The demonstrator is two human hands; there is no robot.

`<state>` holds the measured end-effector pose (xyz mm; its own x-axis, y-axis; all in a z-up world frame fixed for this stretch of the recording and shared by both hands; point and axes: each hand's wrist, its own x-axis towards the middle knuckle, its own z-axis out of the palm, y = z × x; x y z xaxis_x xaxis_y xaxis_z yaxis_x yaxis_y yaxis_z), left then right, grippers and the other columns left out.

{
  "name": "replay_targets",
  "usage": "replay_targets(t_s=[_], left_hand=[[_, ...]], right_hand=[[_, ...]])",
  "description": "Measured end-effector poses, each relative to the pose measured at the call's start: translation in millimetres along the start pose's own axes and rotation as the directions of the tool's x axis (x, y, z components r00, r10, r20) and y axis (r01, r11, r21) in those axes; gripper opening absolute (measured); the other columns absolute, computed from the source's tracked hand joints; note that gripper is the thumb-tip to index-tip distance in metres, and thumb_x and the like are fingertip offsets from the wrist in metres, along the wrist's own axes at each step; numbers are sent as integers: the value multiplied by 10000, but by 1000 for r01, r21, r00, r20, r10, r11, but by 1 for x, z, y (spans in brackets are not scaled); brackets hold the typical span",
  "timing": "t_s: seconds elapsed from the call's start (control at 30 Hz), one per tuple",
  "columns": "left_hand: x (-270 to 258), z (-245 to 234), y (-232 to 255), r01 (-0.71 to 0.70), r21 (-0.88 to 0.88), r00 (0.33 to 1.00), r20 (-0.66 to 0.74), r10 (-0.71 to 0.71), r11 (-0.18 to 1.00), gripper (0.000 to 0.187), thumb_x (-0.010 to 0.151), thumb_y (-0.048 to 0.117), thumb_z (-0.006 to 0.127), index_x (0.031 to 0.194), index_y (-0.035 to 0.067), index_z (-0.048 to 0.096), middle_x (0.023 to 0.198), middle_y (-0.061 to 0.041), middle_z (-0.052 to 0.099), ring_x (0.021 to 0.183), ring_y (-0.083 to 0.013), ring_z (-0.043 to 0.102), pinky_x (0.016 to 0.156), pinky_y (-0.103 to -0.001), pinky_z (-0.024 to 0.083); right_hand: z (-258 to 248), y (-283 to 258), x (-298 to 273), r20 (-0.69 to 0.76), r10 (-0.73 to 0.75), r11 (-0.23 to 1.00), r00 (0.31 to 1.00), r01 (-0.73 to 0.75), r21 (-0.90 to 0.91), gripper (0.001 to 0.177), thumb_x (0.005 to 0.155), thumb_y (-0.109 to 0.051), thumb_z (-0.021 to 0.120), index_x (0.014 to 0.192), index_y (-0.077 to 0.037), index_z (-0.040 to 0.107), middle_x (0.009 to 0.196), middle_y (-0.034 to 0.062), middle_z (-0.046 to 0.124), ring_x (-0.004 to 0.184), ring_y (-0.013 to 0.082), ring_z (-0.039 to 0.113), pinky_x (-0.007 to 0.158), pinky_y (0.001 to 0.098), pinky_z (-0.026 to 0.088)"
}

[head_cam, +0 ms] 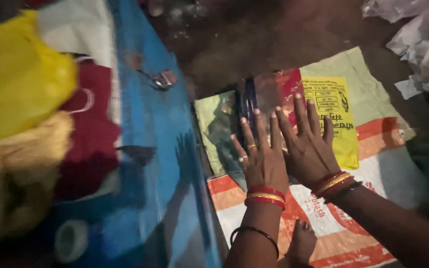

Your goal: The person unfolds a piece of clothing by hand, then begins to pleat or fold the fabric along its edge.

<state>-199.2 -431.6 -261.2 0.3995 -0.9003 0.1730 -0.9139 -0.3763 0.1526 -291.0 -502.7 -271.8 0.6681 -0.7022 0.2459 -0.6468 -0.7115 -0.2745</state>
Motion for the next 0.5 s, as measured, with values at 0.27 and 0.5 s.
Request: replay_targets(t_s=[0.27,0.5], left_hand=[[15,158,1,1,-61,988,156,9,998,781,894,207,601,1600,263,273,1679,-144,154,1509,-458,182,1158,-710,115],[9,324,-19,27,-57,978,206,-15,998,692,933,299,590,1558,354,297,1617,-150,204,1493,-507,196,1116,-762,202]], right_hand=[[132,75,-19,136,155,986,979,-145,-77,918,739,-390,706,1551,-198,325,1656,207,179,1513,438,206,1084,728,242],[272,121,-39,267,319,938,909,-264,-223,864,843,-408,682,1607,-293,296,1679,180,190,1526,440,197,1007,773,308]])
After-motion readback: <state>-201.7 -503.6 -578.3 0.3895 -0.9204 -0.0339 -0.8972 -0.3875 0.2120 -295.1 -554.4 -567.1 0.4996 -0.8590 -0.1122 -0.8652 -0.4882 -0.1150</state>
